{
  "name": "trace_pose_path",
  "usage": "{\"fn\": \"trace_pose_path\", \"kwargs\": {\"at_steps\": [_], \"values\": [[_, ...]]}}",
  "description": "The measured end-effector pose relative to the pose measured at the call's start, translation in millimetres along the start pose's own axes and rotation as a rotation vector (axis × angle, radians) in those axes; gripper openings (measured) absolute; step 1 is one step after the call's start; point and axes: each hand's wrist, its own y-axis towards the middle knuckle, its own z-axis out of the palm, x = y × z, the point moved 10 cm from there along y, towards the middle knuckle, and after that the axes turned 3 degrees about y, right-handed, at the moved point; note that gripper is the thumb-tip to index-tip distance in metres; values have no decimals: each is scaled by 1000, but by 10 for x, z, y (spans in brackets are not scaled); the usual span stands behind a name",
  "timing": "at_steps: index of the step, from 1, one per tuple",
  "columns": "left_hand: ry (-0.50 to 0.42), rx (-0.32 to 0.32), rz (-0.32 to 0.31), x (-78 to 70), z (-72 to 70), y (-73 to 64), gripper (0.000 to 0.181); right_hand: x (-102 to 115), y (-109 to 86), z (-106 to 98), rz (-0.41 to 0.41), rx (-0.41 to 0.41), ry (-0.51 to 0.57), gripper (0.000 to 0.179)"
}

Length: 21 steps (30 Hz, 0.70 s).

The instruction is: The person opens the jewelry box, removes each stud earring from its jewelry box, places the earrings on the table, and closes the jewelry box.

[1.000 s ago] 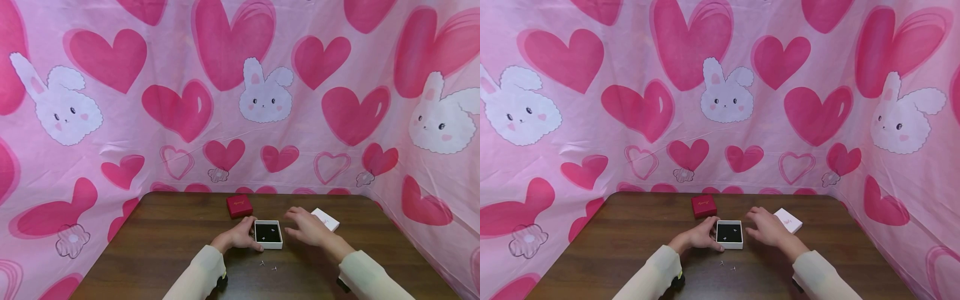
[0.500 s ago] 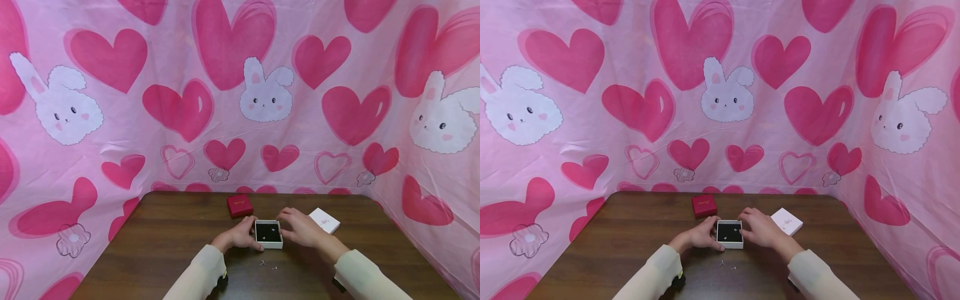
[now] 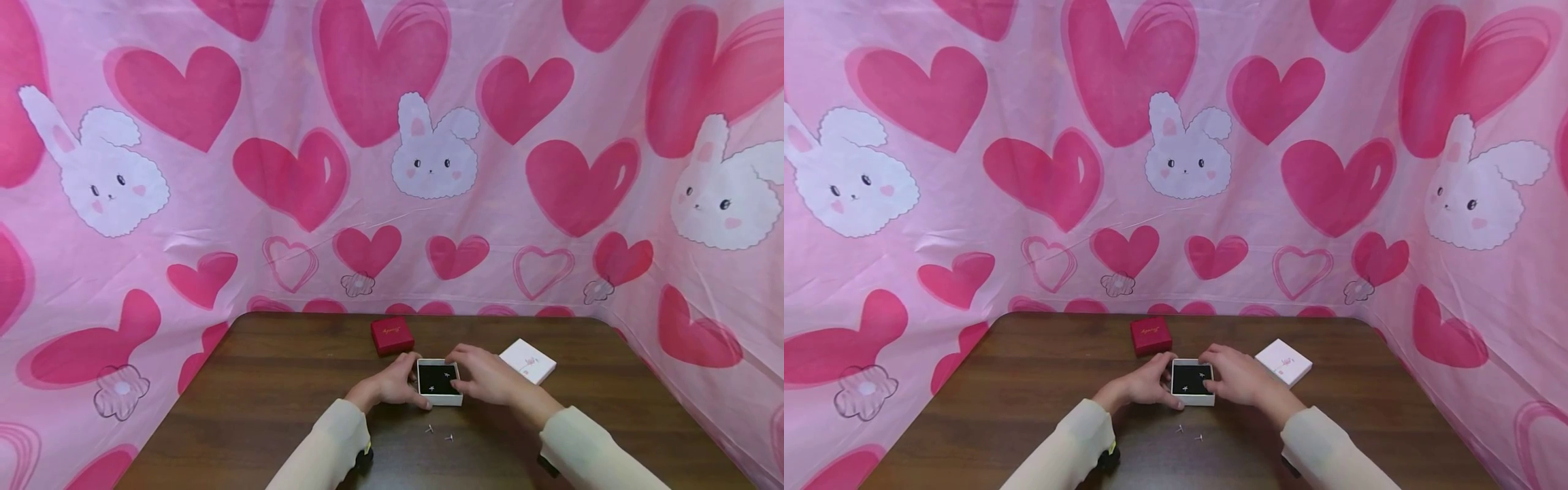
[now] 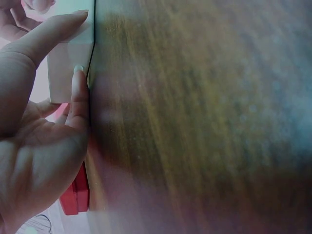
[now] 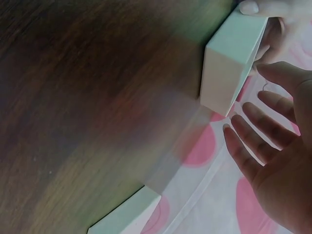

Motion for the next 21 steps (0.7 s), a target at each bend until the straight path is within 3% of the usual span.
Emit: {"fn": "trace_pose_path", "kwargs": {"at_steps": [6, 14, 21], "values": [[-5, -8, 3, -14, -2, -6, 66, 39, 28, 28, -19, 21, -14, 36], [5, -10, 28, -19, -5, 17, 67, -10, 67, 75, 49, 50, -9, 37], [2, -11, 6, 14, 3, 23, 64, -21, 110, 130, 41, 50, -38, 35]]}}
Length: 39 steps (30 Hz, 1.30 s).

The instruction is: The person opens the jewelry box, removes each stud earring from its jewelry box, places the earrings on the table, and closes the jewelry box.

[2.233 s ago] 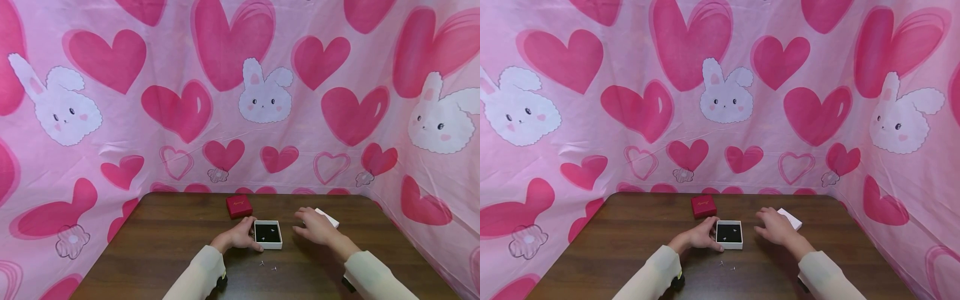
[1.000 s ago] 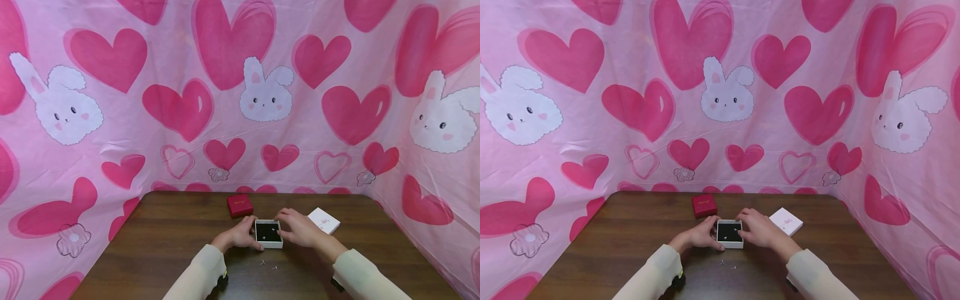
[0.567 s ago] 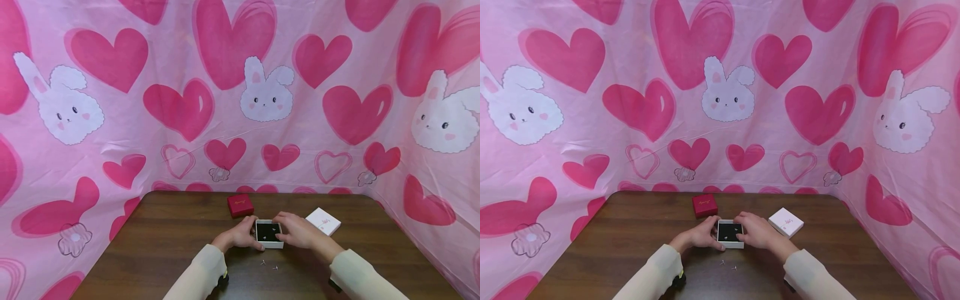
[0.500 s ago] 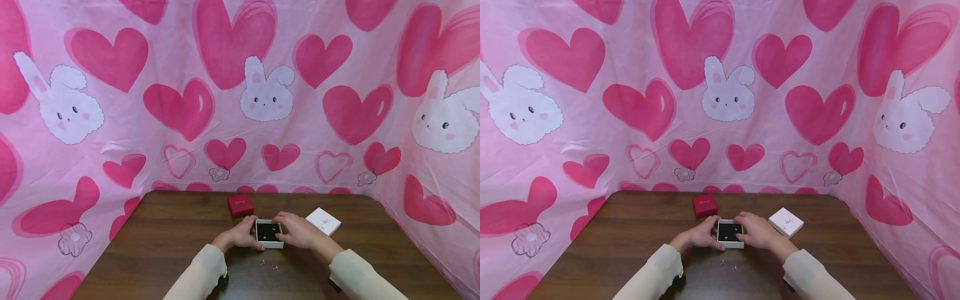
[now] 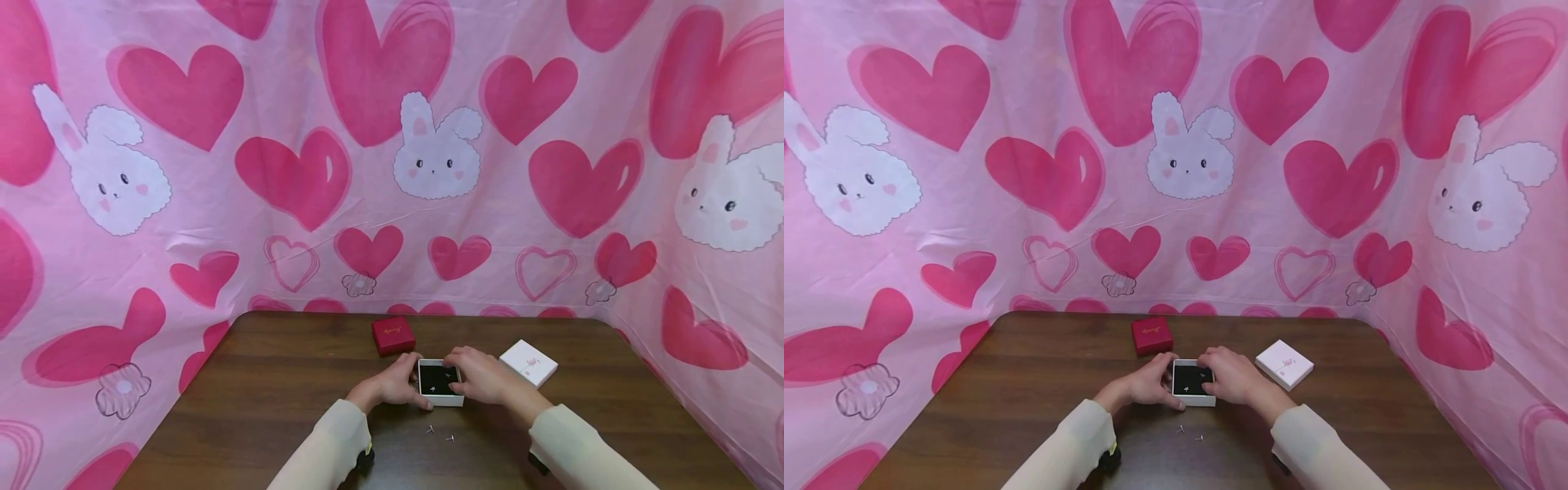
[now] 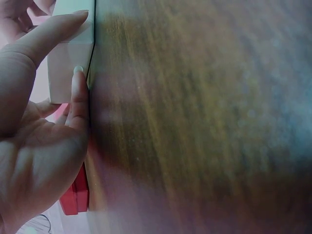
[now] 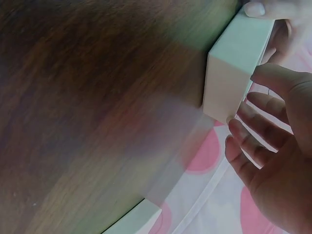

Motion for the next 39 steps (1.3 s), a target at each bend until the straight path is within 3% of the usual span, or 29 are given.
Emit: {"fn": "trace_pose_path", "kwargs": {"at_steps": [13, 21, 26, 39], "values": [[-6, 5, 23, -34, 0, -15, 67, -5, 66, 72, -8, 8, -67, 29], [-17, 16, -14, -8, -6, -17, 70, 97, 88, 29, -83, -31, -120, 18], [-26, 3, -14, -31, -12, -22, 68, 104, 132, 43, -84, -14, -131, 10], [-9, 9, -10, 5, 6, -1, 68, 96, 203, 70, -107, 3, -148, 24]]}}
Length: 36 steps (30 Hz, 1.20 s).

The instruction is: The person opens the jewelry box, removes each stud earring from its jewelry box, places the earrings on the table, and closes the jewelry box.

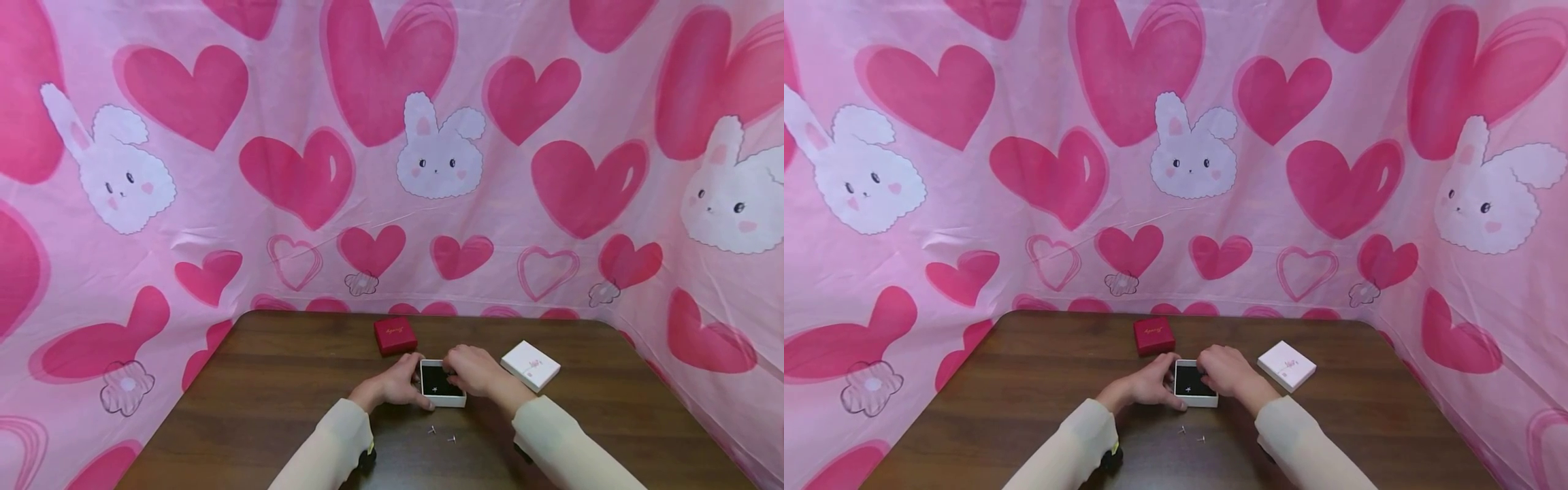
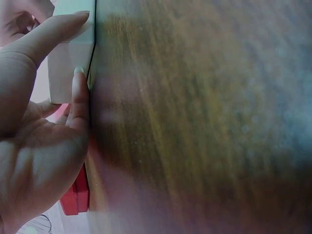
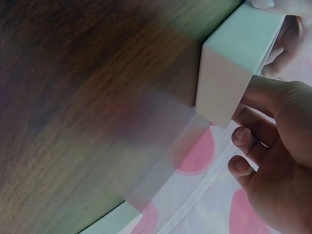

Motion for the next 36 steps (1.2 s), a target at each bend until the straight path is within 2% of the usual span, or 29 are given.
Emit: {"fn": "trace_pose_path", "kwargs": {"at_steps": [9, 17, 29, 36], "values": [[15, -11, 9, -27, -1, 1, 69, -10, 25, 0, 3, 10, 14, 25], [-4, 3, -11, -22, -5, -11, 68, 6, 32, 2, 23, 23, 32, 22], [3, 19, 1, -12, 3, -1, 70, 14, 40, -8, 19, 14, 34, 28], [-17, 12, -37, 34, 6, -5, 68, 20, 37, 3, 24, 16, 39, 28]]}}
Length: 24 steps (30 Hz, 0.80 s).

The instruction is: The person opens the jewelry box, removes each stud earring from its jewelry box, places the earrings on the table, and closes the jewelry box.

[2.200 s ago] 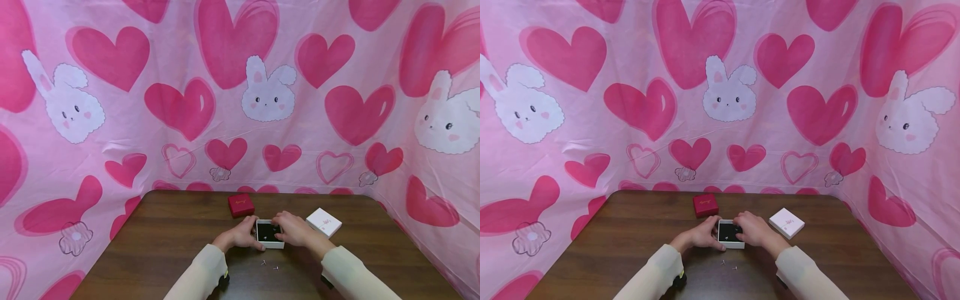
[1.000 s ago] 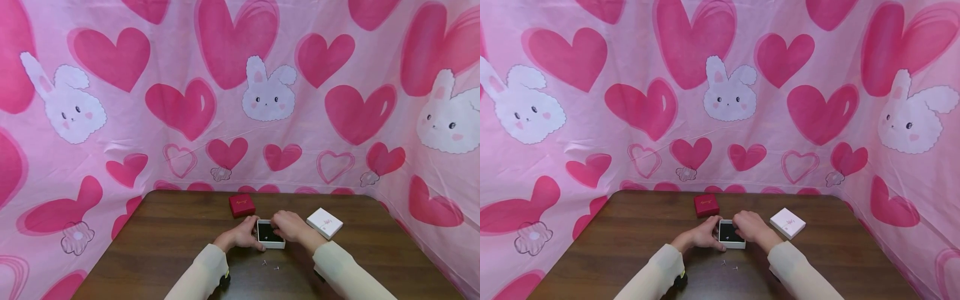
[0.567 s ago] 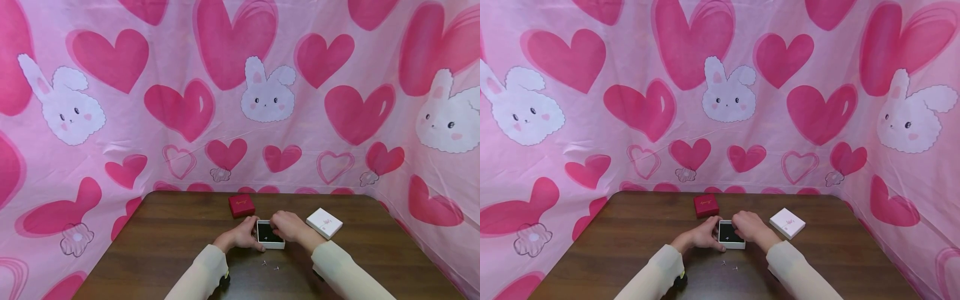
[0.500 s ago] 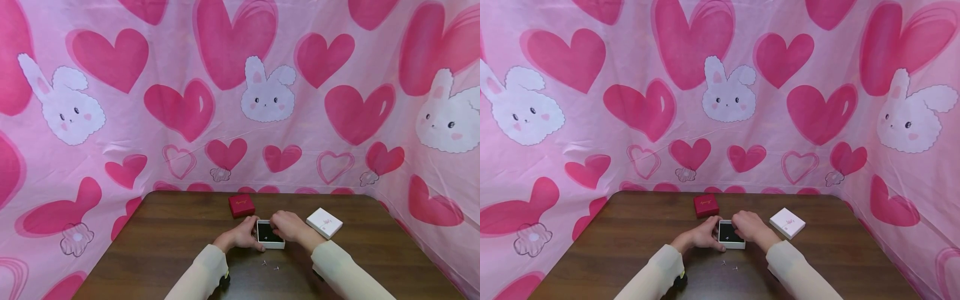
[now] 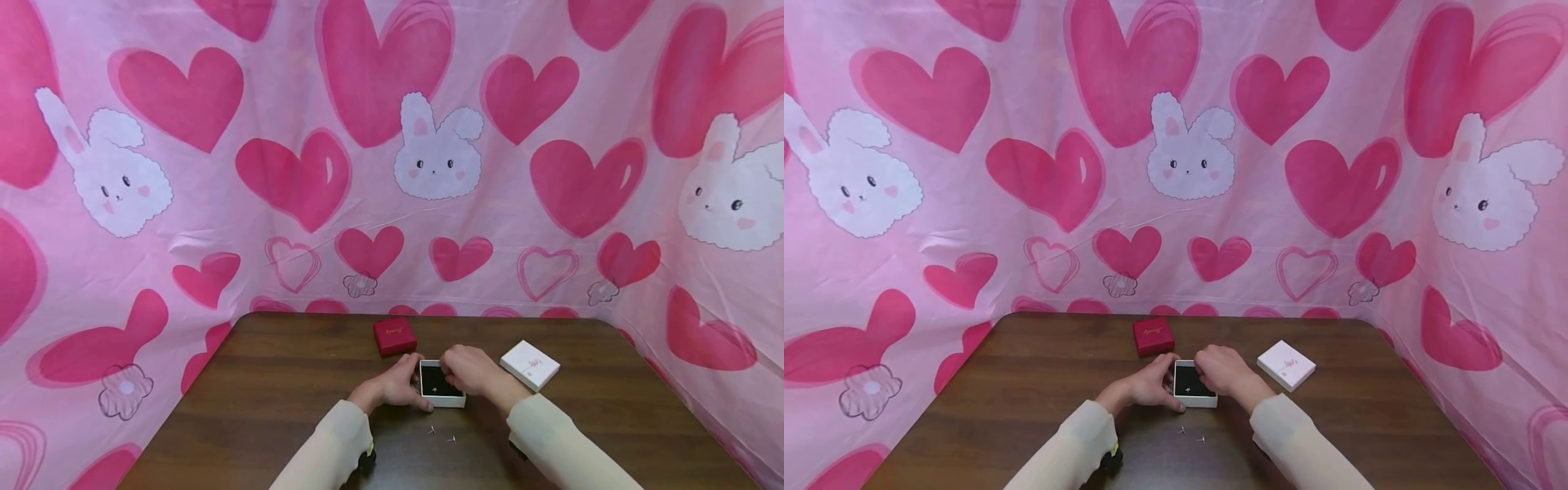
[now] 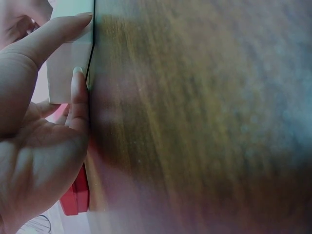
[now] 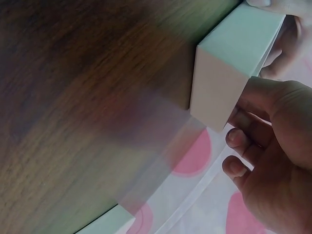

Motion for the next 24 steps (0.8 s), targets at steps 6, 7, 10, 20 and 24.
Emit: {"fn": "trace_pose_path", "kwargs": {"at_steps": [6, 7, 10, 20, 24], "values": [[-8, 2, -2, 15, 4, -5, 70, 4, -4, 17, 9, -13, -44, 29], [-9, 4, -3, 16, 4, -7, 71, 9, -10, 16, 6, -21, -53, 29], [-10, 6, -4, 14, 1, -14, 71, 20, -27, 14, 11, -37, -75, 29], [-7, 4, -4, -8, -2, -25, 70, 7, -51, 39, 23, -66, -99, 27], [2, -2, 6, -23, -11, -24, 69, 2, -50, 38, 7, -83, -92, 30]]}}
